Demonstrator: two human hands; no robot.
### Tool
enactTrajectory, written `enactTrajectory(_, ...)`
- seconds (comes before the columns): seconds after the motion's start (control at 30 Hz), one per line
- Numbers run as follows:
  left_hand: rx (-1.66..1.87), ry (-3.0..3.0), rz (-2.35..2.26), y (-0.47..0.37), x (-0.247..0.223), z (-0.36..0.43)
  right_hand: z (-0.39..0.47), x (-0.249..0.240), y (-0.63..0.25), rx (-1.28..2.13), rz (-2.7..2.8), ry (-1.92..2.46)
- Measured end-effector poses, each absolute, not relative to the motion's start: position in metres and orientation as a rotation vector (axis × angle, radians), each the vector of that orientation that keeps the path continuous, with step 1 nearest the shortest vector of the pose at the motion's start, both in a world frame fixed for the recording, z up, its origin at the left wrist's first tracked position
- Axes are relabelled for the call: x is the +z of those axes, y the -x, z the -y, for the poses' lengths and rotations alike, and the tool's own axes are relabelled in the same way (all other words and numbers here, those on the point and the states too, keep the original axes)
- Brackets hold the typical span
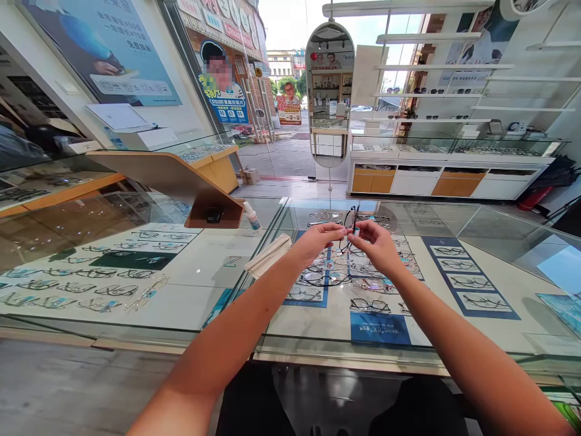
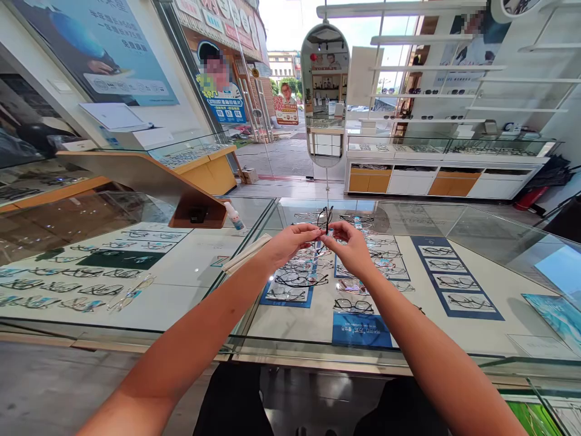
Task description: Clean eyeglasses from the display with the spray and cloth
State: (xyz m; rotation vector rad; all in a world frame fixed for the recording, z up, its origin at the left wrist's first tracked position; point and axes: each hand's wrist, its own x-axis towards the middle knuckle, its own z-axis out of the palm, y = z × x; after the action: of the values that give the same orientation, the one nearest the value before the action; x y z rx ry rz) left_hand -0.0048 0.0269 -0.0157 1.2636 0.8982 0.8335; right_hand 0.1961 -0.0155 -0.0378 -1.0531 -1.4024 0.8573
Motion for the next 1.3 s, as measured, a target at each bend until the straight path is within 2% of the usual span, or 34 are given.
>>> enactTrajectory(1.3,0.914,-1.208,-0.930,0.0001,-0.0246,-0.0268,0.0149,-0.0383,-0.1965,0.854,1.389,1.051)
